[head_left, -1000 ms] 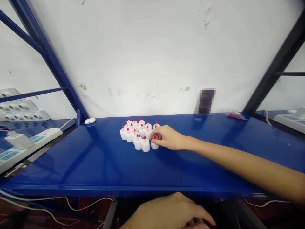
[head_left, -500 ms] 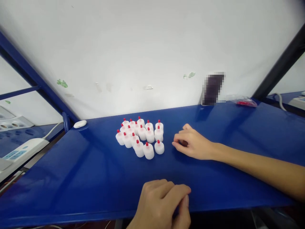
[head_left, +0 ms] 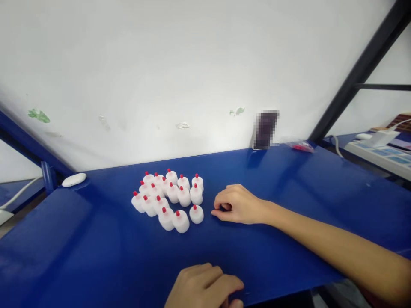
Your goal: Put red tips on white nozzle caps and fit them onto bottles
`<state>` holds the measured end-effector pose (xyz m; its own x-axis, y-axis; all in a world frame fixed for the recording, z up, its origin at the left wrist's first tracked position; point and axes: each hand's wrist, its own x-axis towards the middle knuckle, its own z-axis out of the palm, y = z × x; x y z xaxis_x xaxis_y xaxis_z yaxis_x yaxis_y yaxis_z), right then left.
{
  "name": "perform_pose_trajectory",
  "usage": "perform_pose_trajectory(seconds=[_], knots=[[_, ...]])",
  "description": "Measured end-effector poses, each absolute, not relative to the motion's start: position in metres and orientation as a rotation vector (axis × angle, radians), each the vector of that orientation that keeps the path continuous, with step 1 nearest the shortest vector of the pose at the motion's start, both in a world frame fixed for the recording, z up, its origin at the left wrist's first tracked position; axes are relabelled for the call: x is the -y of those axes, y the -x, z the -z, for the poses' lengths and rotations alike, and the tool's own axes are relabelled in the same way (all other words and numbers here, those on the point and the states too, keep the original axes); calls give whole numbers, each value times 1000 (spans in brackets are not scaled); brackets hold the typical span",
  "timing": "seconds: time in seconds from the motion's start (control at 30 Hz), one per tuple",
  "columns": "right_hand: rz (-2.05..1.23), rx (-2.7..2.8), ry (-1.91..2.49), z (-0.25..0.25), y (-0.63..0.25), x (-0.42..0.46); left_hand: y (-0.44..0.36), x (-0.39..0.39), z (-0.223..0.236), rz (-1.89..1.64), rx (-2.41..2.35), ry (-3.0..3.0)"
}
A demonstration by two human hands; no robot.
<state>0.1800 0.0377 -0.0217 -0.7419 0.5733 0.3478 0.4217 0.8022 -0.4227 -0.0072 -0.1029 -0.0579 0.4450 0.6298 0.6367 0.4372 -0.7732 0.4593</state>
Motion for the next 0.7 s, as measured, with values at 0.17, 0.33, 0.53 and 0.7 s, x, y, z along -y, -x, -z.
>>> perform_pose_trajectory(seconds=[0.17,0.33,0.53,0.7], knots=[[-445,2212,673,24,-182,-31,8,113,29,-837,-1083,-2492],[-445,2225,474,25,-181,-26,5,117,9,-638,-1213,-2482],[-434,2415,543,25,-167,-22,5,119,30,-785,-1331,-2776],[-376,2451,673,25,-163,-21,5,125,38,-922,-1272,-2980]])
